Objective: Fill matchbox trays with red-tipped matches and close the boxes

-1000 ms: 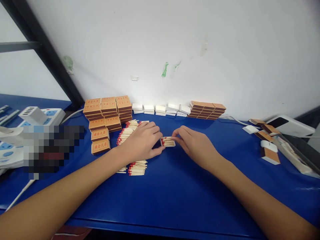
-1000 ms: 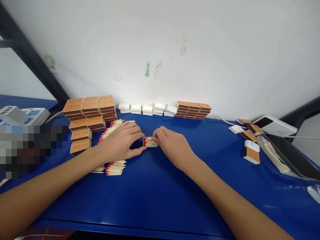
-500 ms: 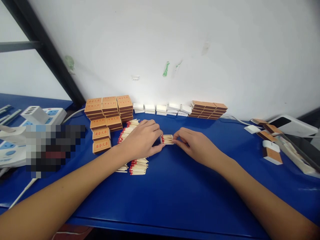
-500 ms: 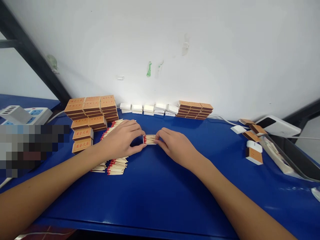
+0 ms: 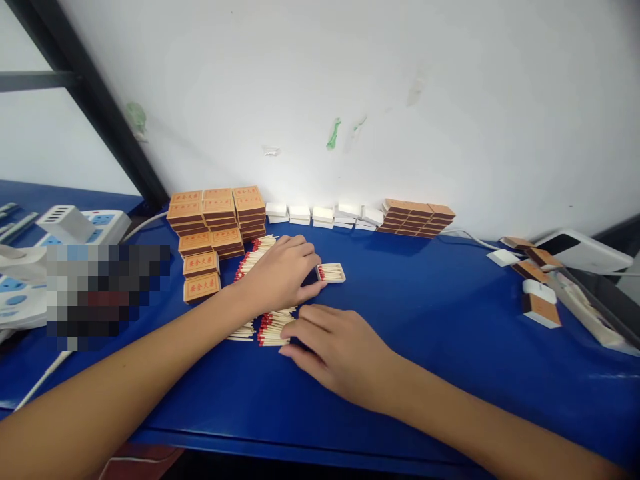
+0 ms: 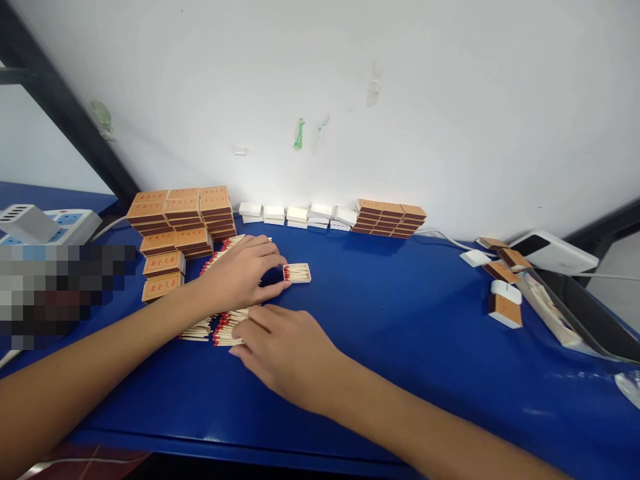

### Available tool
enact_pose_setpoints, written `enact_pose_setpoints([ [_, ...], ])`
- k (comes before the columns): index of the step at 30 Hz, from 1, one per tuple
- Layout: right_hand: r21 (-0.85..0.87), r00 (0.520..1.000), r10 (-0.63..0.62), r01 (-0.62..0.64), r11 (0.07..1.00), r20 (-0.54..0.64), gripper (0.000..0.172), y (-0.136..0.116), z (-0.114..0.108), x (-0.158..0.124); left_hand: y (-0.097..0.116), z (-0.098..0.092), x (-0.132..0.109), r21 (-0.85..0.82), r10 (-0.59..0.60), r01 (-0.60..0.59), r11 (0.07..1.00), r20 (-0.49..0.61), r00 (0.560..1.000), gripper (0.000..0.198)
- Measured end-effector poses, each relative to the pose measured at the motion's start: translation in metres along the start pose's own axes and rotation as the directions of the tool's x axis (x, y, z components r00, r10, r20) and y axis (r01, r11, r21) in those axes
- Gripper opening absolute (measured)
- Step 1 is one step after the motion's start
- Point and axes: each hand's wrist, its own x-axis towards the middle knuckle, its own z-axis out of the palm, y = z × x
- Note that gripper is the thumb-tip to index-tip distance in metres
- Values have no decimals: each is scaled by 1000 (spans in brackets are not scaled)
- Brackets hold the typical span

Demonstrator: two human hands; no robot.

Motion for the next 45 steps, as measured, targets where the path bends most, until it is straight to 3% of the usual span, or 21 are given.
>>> enact_pose_setpoints([
  [5, -66, 995, -22, 28, 997, 98, 20, -6, 12, 2, 2, -2, 0, -2, -4, 4, 1000, 3, 1000, 31],
  [23, -93, 981, 88, -72, 993, 174, 15, -10, 14, 5, 4, -2, 0, 8, -8, 7, 1000, 32, 999, 30],
  [29, -145, 985, 53, -29, 989, 162, 23, -9, 14, 3, 3, -2, 0, 5, -2, 2, 1000, 21, 1000, 30],
  [34, -162, 990, 65, -44, 986, 128, 18, 15, -14, -1, 2, -1, 0, 11, 16, -16, 1000, 28, 999, 28],
  [38, -222, 971, 233, -240, 945, -56, 19, 53, -38, -4, 4, -2, -1, 13, 18, -18, 1000, 31, 999, 28],
  [40, -251, 960, 266, -280, 927, -89, 17, 70, -41, -5, 5, -3, -1, 6, 16, -16, 1000, 26, 1000, 27],
  [45, -285, 956, 293, -281, 916, 2, 14, 83, -34, -3, 6, -4, -1, 11, 16, -16, 1000, 34, 999, 27],
])
